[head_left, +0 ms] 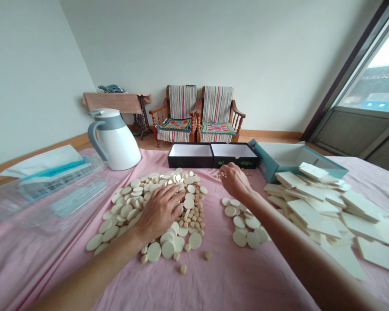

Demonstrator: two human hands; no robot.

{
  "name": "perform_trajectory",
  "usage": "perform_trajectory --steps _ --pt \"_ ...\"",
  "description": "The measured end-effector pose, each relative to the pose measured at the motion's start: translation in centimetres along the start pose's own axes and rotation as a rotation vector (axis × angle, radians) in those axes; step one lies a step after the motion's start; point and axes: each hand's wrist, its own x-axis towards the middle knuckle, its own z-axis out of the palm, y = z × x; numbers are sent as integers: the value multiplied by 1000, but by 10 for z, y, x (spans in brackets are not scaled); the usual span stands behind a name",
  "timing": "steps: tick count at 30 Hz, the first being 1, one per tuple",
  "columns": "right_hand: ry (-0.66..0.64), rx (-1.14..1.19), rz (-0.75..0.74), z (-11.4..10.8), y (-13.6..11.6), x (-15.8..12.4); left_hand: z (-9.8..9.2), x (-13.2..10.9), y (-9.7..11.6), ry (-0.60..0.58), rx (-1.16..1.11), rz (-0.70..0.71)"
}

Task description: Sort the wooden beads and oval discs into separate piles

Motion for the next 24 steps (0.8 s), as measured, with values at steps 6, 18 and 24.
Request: perform_trajectory --steps 6,18,24 --pt "-207 387 -326 16 -46 -28 2 -1 -1 18 -4 8" --pt "-123 434 -297 30 -62 -41 2 -3 -2 85 -11 61" --pt "-126 406 -282 28 -51 -34 1 -3 -2 78 -8 52"
